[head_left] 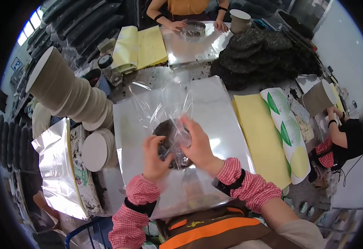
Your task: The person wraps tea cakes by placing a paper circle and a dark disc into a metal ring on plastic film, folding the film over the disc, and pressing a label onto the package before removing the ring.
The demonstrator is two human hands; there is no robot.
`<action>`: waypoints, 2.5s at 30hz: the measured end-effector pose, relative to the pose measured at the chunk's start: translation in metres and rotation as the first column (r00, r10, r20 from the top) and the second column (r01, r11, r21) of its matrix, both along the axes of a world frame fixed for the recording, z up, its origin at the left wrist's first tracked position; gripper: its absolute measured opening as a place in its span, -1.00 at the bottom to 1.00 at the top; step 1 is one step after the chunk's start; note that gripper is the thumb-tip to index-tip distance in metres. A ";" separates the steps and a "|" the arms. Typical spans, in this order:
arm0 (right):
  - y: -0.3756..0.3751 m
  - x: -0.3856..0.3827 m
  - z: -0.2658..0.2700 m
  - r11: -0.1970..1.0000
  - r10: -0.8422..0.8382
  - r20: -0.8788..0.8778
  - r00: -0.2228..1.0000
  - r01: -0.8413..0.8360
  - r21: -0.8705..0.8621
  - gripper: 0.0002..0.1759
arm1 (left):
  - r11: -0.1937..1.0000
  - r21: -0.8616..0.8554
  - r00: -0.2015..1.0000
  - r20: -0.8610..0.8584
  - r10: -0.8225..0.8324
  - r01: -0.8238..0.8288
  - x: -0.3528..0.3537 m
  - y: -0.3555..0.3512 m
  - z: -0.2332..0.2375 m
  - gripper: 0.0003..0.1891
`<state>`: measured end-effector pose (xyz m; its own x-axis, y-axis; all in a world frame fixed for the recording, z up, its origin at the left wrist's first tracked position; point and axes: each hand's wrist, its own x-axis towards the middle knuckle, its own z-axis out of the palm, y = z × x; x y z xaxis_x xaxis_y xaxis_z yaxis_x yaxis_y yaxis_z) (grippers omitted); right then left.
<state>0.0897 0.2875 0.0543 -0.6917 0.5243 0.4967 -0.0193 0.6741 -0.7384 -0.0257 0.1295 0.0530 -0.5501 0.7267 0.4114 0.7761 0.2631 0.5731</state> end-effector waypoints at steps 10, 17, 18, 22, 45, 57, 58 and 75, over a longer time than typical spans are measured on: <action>0.019 -0.003 0.009 0.942 0.275 -0.098 0.957 -0.288 -0.170 -0.57 | 0.963 0.229 0.963 0.196 -0.186 0.140 -0.007 0.033 0.001 -0.43; 0.023 -0.028 0.017 0.919 0.362 -0.221 0.906 -0.306 0.251 -0.43 | 0.786 0.581 0.632 0.695 -0.344 -0.211 0.007 0.041 0.010 -0.69; 0.027 -0.028 -0.005 0.919 0.362 -0.223 0.905 -0.305 0.250 -0.43 | 0.787 0.580 0.633 0.694 -0.343 -0.210 -0.001 0.036 0.008 -0.69; 0.022 -0.021 -0.018 0.548 -0.011 -0.438 0.899 -0.361 -0.755 -0.65 | 0.951 0.248 0.907 0.331 -0.262 0.185 -0.007 0.022 -0.017 -0.70; 0.169 0.310 -0.048 0.460 -0.826 0.131 0.549 0.520 0.720 -0.72 | 0.900 -0.409 0.956 -0.172 -0.238 0.151 0.017 0.035 0.004 -0.23; 0.290 0.447 -0.098 0.284 -0.944 -0.250 0.215 0.916 -0.283 -0.85 | 0.905 -0.395 0.959 -0.159 -0.233 0.155 0.018 0.034 0.008 -0.22; 0.281 0.460 -0.084 0.312 -0.937 -0.248 0.245 0.905 -0.289 -0.85 | 0.908 -0.400 0.966 -0.163 -0.202 0.123 0.018 0.032 0.008 -0.22; 0.020 0.041 0.025 0.834 0.196 0.561 0.804 -0.437 0.336 0.00 | 0.946 -0.137 0.954 -0.021 -0.300 0.294 0.012 0.028 -0.017 -0.47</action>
